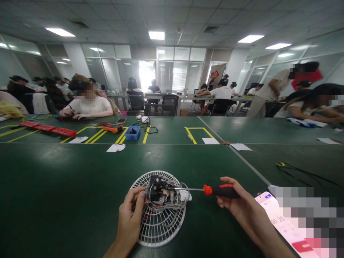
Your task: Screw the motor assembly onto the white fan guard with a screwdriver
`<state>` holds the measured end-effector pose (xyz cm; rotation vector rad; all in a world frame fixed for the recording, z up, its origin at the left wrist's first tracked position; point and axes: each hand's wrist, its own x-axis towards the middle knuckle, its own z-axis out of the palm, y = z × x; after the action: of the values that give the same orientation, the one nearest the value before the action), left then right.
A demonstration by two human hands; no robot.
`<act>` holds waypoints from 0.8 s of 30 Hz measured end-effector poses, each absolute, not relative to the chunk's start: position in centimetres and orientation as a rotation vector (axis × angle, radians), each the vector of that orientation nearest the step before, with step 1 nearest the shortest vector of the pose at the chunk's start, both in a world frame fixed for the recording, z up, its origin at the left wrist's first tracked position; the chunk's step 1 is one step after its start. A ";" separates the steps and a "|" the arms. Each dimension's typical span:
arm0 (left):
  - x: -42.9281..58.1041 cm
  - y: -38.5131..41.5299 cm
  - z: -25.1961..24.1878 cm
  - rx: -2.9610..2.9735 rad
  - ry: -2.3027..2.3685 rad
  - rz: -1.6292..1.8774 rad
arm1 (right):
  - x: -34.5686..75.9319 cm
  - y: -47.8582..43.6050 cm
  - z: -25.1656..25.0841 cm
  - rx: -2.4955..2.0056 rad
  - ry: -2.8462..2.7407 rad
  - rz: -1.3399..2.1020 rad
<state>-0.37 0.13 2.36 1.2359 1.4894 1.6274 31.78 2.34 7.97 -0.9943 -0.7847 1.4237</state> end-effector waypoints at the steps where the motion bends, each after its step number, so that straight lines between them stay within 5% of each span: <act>1: -0.4 0.1 2.4 1.230 1.491 1.626 | 31.7 2.5 7.8 -1.011 -0.782 1.420; 24: -0.4 0.0 2.5 1.280 1.495 1.619 | 31.5 2.5 8.5 -1.010 -0.718 1.297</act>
<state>-0.37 -0.04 2.51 1.2803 1.4953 1.6195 31.47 2.53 8.46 -1.0096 -0.7181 1.2969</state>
